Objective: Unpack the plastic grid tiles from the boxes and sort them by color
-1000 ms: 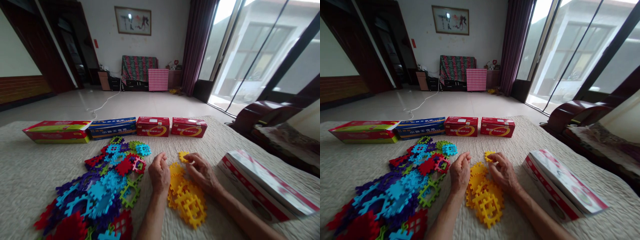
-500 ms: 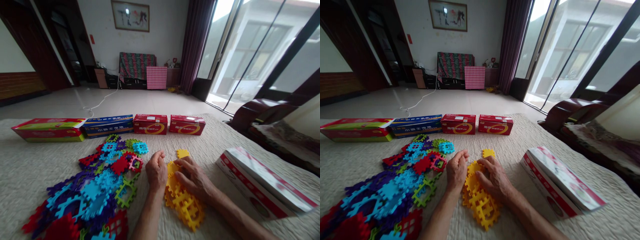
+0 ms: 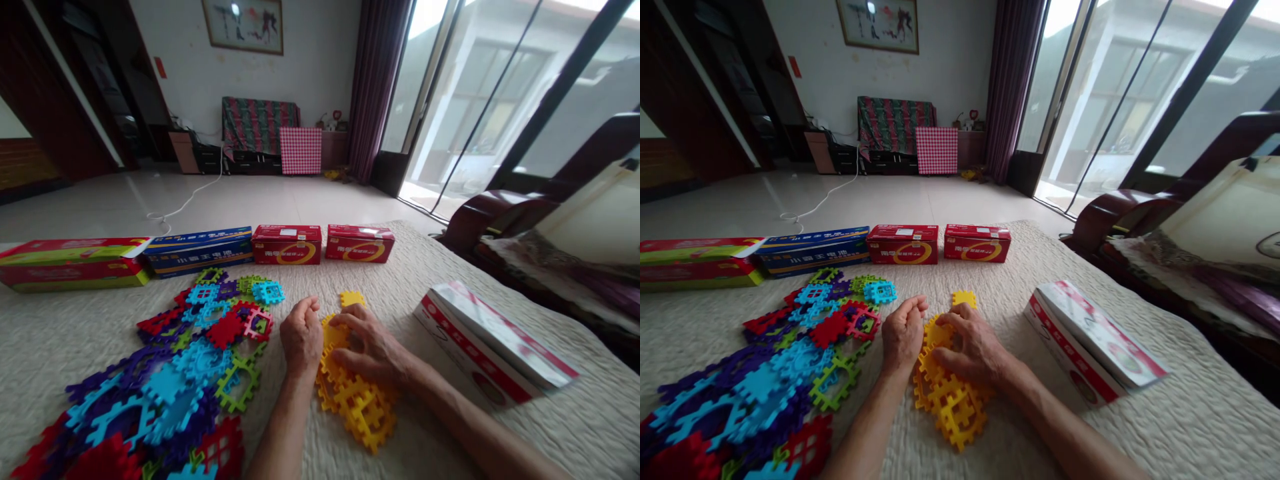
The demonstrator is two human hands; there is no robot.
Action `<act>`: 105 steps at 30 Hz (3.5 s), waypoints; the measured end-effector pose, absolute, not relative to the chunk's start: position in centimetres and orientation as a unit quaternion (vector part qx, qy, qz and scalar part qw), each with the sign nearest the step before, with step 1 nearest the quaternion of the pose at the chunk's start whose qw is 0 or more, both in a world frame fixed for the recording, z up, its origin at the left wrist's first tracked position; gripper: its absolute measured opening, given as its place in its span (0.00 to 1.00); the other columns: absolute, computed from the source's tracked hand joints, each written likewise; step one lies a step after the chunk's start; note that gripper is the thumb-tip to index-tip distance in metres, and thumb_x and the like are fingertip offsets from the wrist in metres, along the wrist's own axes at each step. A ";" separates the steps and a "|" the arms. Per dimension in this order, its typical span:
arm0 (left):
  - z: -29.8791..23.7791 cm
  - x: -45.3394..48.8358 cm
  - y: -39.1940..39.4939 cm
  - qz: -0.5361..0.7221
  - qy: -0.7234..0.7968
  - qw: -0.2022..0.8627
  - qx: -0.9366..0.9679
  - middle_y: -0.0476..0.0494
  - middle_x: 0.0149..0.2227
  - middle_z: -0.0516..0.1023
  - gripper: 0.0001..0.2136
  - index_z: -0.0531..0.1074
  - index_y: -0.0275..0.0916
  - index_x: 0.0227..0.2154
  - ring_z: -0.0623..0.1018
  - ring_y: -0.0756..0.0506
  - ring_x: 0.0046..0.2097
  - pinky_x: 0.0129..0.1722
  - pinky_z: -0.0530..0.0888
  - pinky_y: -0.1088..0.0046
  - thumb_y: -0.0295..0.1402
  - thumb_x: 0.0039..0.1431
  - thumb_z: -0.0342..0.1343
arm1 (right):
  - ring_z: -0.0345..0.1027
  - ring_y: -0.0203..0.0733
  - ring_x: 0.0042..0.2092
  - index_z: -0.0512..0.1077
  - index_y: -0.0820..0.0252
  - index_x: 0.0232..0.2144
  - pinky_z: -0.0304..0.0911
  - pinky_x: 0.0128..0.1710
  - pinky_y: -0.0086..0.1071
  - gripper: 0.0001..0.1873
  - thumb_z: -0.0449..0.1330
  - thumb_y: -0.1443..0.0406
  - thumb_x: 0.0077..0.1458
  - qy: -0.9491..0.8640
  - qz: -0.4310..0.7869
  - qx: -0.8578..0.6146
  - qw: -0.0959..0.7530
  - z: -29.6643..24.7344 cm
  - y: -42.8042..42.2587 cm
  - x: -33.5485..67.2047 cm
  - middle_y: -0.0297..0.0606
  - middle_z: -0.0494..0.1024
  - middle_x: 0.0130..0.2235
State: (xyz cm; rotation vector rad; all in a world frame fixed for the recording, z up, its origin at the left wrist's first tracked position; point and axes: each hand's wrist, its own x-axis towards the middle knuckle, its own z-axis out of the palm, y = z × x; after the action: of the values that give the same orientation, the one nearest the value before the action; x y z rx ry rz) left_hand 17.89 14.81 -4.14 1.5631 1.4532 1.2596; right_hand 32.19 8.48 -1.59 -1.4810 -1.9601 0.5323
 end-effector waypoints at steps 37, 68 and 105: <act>-4.4 17.6 15.2 0.495 0.557 0.376 0.552 0.42 0.36 0.83 0.16 0.78 0.38 0.39 0.81 0.43 0.42 0.43 0.75 0.69 0.33 0.54 0.46 | 0.64 0.52 0.54 0.66 0.59 0.44 0.59 0.55 0.47 0.24 0.55 0.71 0.40 -0.642 0.060 -0.657 0.390 -4.5 10.8 35.9 0.48 0.70 0.52; -4.0 17.7 14.8 0.476 0.543 0.309 0.619 0.41 0.37 0.83 0.16 0.79 0.37 0.37 0.81 0.44 0.42 0.46 0.74 0.71 0.28 0.54 0.46 | 0.63 0.49 0.55 0.67 0.61 0.54 0.59 0.55 0.44 0.25 0.55 0.64 0.53 -0.706 0.054 -0.655 0.265 -3.7 13.6 37.4 0.46 0.69 0.57; -4.6 17.5 15.4 0.520 0.555 0.363 0.538 0.42 0.36 0.83 0.15 0.78 0.38 0.37 0.81 0.44 0.41 0.44 0.76 0.69 0.31 0.53 0.46 | 0.66 0.36 0.26 0.75 0.58 0.23 0.54 0.27 0.28 0.08 0.57 0.66 0.51 -0.720 0.112 -0.658 0.190 -0.1 11.6 32.3 0.37 0.76 0.25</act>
State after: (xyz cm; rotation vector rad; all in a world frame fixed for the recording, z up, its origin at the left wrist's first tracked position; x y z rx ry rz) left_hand 17.46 15.39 -4.59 1.3852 1.4300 1.3381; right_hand 32.31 11.64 -0.05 -1.8507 -2.0229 0.3142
